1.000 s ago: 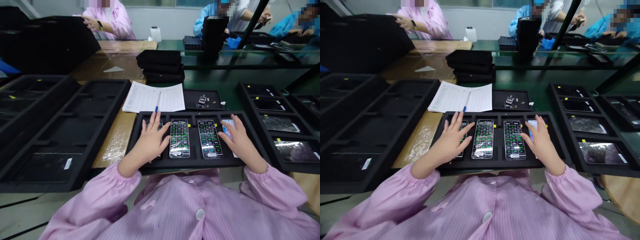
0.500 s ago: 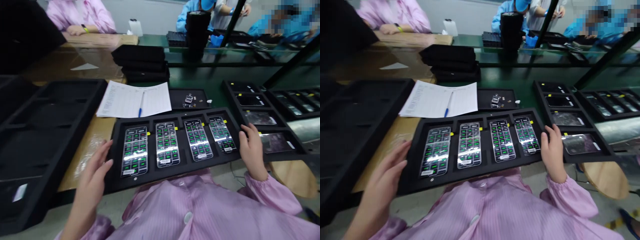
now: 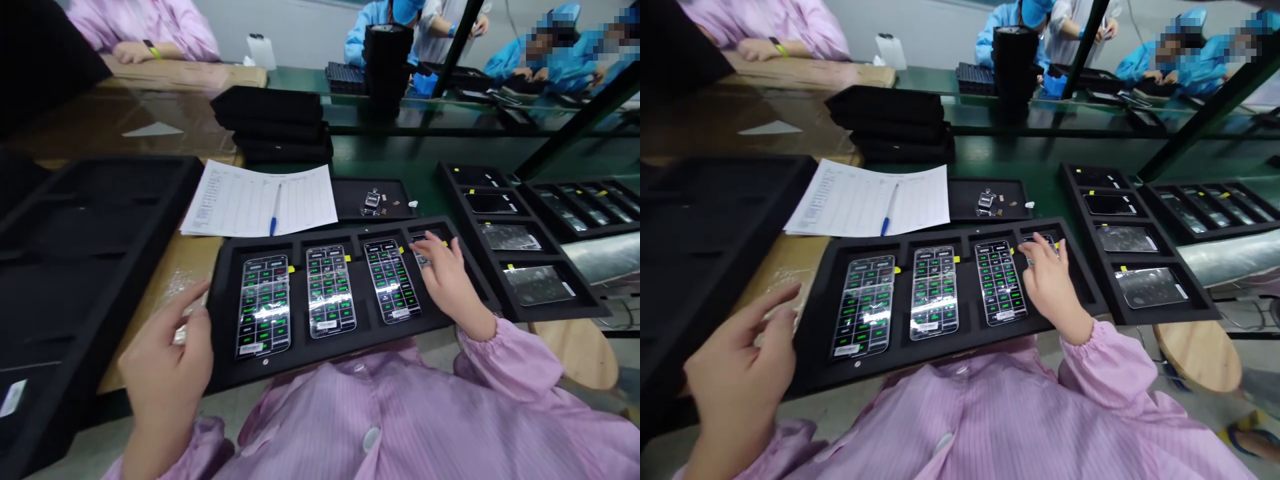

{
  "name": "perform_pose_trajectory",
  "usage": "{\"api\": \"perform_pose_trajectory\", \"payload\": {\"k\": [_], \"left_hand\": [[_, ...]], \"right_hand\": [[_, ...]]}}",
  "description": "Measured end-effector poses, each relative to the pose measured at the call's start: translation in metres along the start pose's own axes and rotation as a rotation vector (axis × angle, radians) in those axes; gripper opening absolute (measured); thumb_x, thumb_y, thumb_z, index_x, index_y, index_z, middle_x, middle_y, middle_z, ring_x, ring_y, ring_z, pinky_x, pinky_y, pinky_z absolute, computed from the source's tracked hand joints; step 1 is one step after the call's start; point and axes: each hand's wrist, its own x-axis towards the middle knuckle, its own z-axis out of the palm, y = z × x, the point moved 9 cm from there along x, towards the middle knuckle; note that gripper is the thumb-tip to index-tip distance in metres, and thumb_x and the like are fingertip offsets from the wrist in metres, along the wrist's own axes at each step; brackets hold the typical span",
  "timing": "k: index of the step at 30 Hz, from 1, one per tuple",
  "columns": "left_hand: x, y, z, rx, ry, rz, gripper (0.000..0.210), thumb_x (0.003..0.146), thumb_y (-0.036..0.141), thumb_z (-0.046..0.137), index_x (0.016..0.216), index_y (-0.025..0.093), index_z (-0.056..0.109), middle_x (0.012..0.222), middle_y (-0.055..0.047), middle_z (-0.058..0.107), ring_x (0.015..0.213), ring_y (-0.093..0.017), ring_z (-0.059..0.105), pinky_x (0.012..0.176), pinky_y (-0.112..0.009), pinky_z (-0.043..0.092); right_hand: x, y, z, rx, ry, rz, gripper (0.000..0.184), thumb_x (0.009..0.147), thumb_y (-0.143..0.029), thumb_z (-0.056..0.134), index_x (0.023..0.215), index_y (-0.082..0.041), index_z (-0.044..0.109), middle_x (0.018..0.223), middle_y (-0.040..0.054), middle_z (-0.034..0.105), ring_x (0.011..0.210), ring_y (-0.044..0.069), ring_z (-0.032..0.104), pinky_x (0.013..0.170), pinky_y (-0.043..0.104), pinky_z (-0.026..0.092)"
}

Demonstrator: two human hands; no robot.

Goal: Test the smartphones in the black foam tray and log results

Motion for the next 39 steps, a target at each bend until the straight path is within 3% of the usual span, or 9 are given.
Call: {"api": "perform_pose_trajectory", "payload": {"k": [3, 6, 13, 16, 21, 31, 39], "left_hand": [[0.013, 0.011, -0.015, 0.065, 0.127, -0.041, 0.032, 0.095, 0.038, 0.049, 0.119, 0.034, 0.071, 0.122, 0.002, 0.073, 0.110, -0.032, 0.070, 0.101, -0.057, 0.054], [0.025, 0.025, -0.006, 0.033, 0.037, 0.078, 0.033, 0.097, 0.035, 0.046, 0.115, 0.025, 0.071, 0.122, -0.004, 0.074, 0.116, -0.028, 0.067, 0.107, -0.051, 0.051], [0.036, 0.036, 0.033, 0.174, -0.251, 0.196, 0.042, 0.095, 0.027, 0.039, 0.122, 0.017, 0.069, 0.138, -0.012, 0.065, 0.130, -0.029, 0.057, 0.115, -0.053, 0.043], [0.033, 0.042, 0.054, 0.250, -0.368, 0.235, 0.044, 0.093, 0.022, 0.039, 0.126, 0.016, 0.069, 0.150, -0.013, 0.054, 0.140, -0.030, 0.046, 0.118, -0.053, 0.039], [0.024, 0.044, 0.072, 0.342, -0.490, 0.253, 0.046, 0.093, 0.022, 0.043, 0.133, 0.016, 0.065, 0.163, -0.014, 0.035, 0.153, -0.035, 0.026, 0.122, -0.056, 0.032], [0.024, 0.036, 0.053, 0.345, -0.368, 0.199, 0.048, 0.095, 0.021, 0.039, 0.136, 0.013, 0.062, 0.162, -0.018, 0.036, 0.152, -0.037, 0.028, 0.120, -0.059, 0.034], [0.022, 0.030, 0.064, 0.396, -0.454, 0.142, 0.047, 0.096, 0.022, 0.042, 0.138, 0.011, 0.061, 0.164, -0.022, 0.031, 0.154, -0.040, 0.024, 0.122, -0.059, 0.030]], "right_hand": [[0.003, -0.028, 0.014, 0.009, -0.086, -0.048, 0.035, 0.088, -0.011, 0.035, 0.116, -0.018, 0.054, 0.125, 0.0111, 0.071, 0.144, 0.031, 0.045, 0.123, 0.068, 0.013], [0.008, -0.048, 0.021, 0.003, -0.092, -0.019, 0.034, 0.087, -0.011, 0.034, 0.113, -0.018, 0.055, 0.122, 0.0117, 0.072, 0.141, 0.033, 0.048, 0.121, 0.071, 0.014], [0.016, -0.119, 0.064, 0.066, -0.304, -0.250, 0.043, 0.087, -0.011, 0.034, 0.126, -0.015, 0.053, 0.130, 0.0135, 0.068, 0.151, 0.029, 0.034, 0.125, 0.067, 0.012], [0.016, -0.121, 0.070, 0.072, -0.302, -0.252, 0.044, 0.087, -0.012, 0.034, 0.128, -0.014, 0.051, 0.131, 0.0145, 0.068, 0.151, 0.031, 0.034, 0.124, 0.069, 0.011], [0.012, -0.104, 0.052, 0.137, -0.178, -0.209, 0.040, 0.089, -0.013, 0.035, 0.126, -0.017, 0.050, 0.132, 0.0109, 0.069, 0.150, 0.032, 0.036, 0.124, 0.069, 0.011], [0.013, -0.121, 0.080, 0.046, -0.353, -0.236, 0.050, 0.086, -0.011, 0.036, 0.134, -0.008, 0.049, 0.134, 0.0188, 0.064, 0.154, 0.034, 0.025, 0.124, 0.067, 0.015], [-0.002, -0.127, 0.063, 0.077, -0.258, -0.259, 0.051, 0.088, -0.010, 0.035, 0.138, -0.010, 0.047, 0.136, 0.0160, 0.064, 0.155, 0.031, 0.024, 0.125, 0.065, 0.019]]}}
